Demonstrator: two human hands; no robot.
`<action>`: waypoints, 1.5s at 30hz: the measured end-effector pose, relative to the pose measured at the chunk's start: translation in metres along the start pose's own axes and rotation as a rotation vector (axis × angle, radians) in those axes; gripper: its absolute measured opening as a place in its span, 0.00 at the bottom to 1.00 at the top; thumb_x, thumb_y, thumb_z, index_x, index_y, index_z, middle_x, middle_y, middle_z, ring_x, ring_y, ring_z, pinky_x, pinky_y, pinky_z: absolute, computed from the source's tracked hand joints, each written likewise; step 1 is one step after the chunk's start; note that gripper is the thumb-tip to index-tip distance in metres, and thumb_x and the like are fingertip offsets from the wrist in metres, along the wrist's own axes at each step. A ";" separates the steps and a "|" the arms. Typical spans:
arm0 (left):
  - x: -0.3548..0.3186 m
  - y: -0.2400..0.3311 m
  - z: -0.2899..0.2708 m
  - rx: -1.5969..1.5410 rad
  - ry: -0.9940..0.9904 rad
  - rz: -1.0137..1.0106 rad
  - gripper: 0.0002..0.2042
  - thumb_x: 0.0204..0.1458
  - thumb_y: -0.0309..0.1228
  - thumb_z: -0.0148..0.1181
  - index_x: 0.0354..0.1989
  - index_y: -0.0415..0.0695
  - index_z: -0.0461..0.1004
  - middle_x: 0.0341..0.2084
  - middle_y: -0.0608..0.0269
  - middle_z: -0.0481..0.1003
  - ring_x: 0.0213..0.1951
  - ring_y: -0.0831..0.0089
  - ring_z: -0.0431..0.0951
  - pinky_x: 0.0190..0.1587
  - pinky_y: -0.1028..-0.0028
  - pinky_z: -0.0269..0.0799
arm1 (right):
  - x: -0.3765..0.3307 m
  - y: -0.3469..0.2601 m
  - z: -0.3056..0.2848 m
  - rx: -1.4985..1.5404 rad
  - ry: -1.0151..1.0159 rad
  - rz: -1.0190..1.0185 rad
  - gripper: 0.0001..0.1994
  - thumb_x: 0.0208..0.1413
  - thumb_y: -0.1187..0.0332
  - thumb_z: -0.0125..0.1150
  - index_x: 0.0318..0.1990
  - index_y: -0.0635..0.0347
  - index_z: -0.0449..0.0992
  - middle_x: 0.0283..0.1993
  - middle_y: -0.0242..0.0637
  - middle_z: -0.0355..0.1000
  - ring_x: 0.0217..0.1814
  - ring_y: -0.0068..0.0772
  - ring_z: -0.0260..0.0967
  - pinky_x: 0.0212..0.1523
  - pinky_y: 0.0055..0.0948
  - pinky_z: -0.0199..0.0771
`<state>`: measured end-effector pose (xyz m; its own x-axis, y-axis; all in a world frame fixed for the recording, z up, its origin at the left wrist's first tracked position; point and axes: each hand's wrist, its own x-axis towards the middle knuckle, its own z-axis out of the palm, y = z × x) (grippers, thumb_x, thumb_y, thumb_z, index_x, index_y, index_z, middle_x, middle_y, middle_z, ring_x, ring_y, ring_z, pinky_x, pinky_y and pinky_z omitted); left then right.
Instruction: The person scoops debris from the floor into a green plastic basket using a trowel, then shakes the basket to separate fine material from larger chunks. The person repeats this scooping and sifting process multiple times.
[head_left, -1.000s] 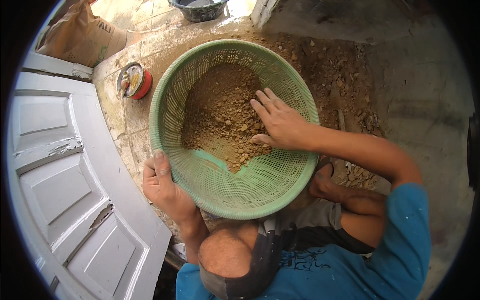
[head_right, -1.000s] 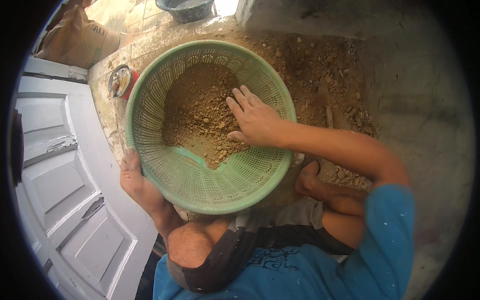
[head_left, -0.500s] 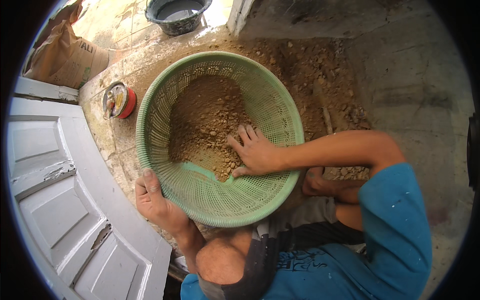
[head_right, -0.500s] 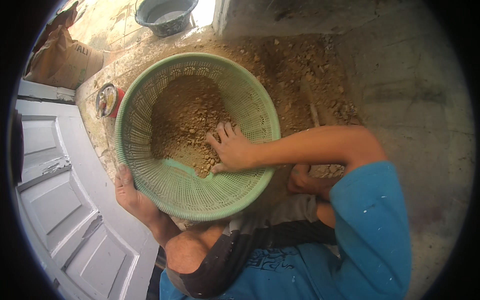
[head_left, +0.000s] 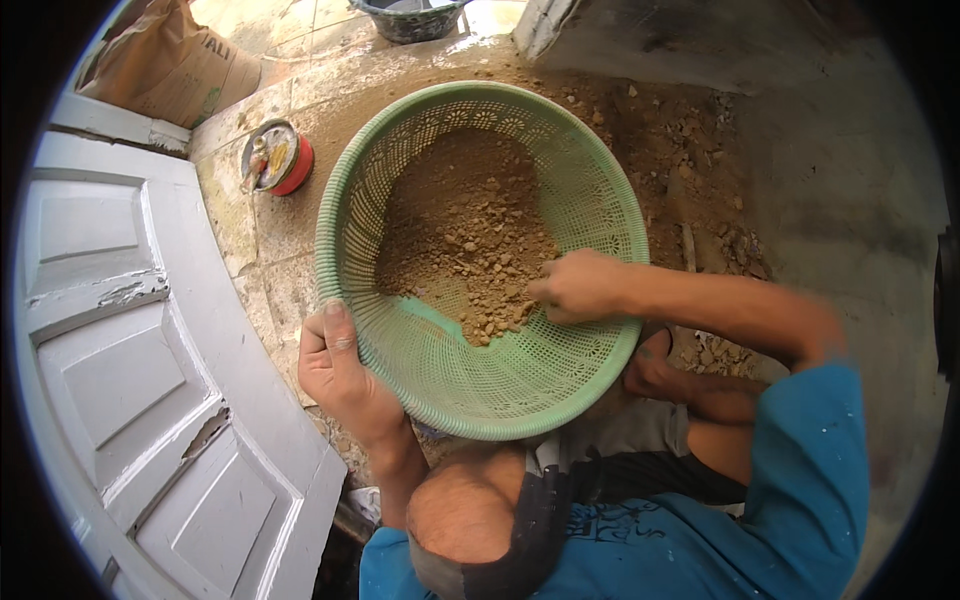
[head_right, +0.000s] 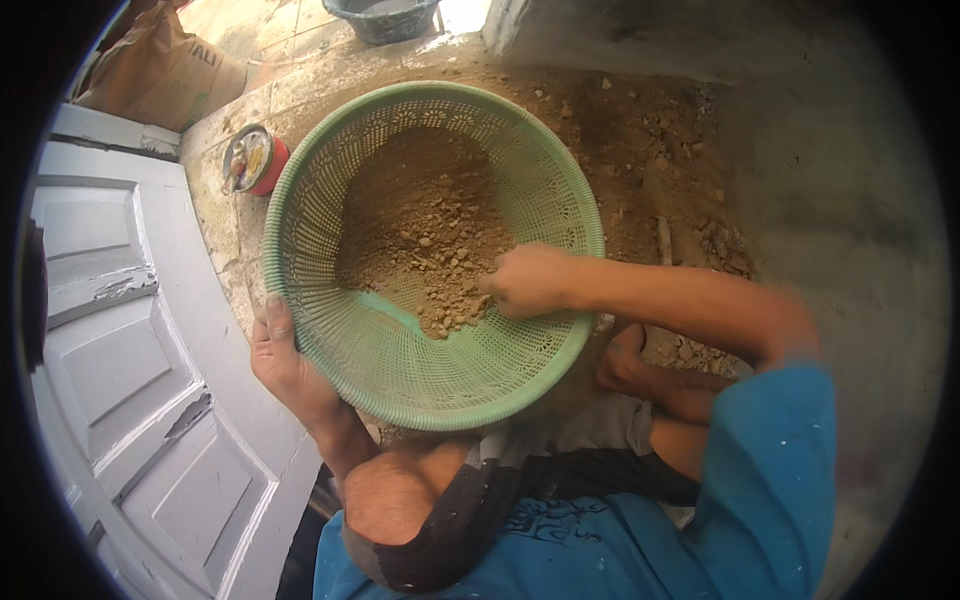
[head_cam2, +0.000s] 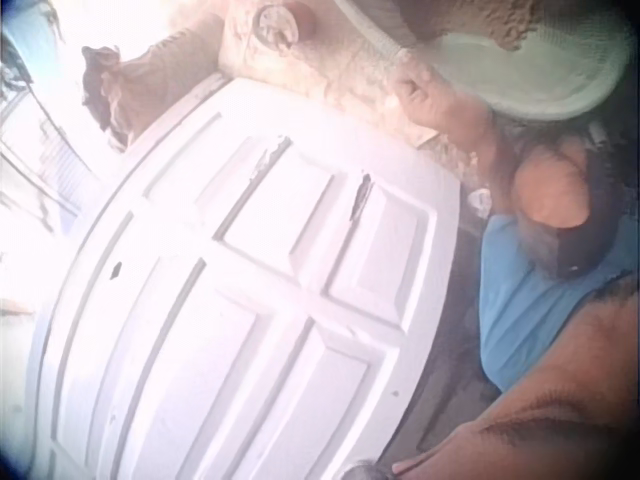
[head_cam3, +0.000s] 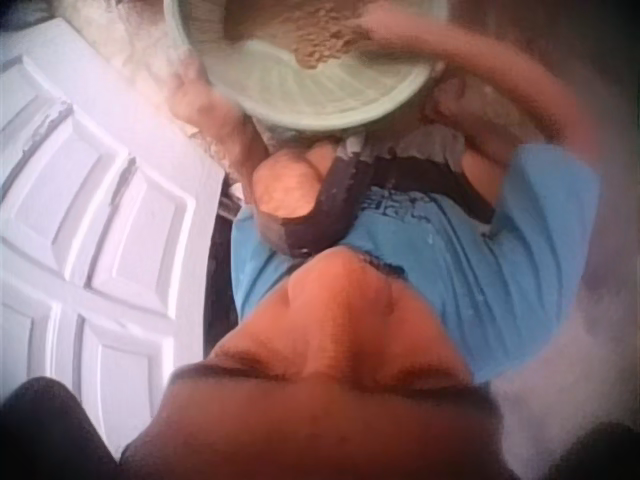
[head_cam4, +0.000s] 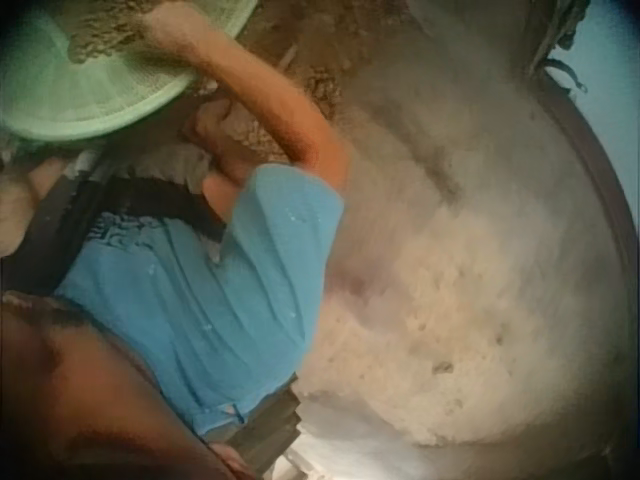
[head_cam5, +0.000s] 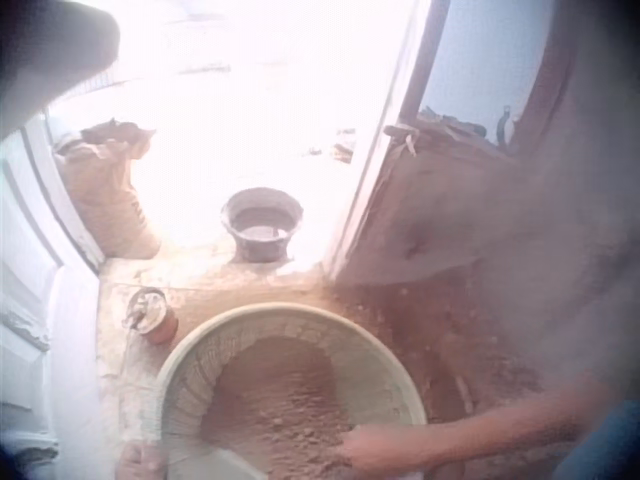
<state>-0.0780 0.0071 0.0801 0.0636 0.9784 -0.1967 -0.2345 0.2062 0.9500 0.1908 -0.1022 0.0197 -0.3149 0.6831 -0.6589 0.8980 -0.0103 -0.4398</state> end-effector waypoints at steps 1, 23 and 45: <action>0.001 0.000 -0.001 -0.025 -0.033 0.008 0.13 0.73 0.31 0.57 0.32 0.40 0.72 0.25 0.61 0.79 0.25 0.82 0.73 0.29 0.80 0.70 | -0.010 0.004 -0.014 0.101 0.011 0.015 0.14 0.61 0.63 0.61 0.46 0.64 0.81 0.39 0.53 0.80 0.44 0.47 0.82 0.45 0.47 0.82; 0.016 -0.002 -0.036 0.131 0.008 0.018 0.15 0.74 0.36 0.55 0.33 0.42 0.72 0.27 0.73 0.72 0.30 0.86 0.65 0.33 0.80 0.63 | -0.066 0.008 -0.041 1.085 1.207 0.464 0.32 0.79 0.45 0.43 0.58 0.71 0.80 0.46 0.46 0.82 0.47 0.35 0.79 0.55 0.40 0.78; 0.036 -0.014 -0.017 0.133 0.042 0.138 0.18 0.76 0.38 0.49 0.36 0.38 0.74 0.30 0.63 0.79 0.30 0.79 0.76 0.34 0.76 0.75 | -0.071 0.018 -0.082 0.883 1.329 0.517 0.27 0.79 0.52 0.50 0.32 0.65 0.79 0.22 0.26 0.64 0.24 0.17 0.56 0.27 0.28 0.59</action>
<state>-0.0885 0.0400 0.0560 -0.0014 0.9976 -0.0692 -0.1081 0.0687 0.9918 0.2546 -0.0914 0.1083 0.8133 0.5735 -0.0985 0.2357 -0.4795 -0.8453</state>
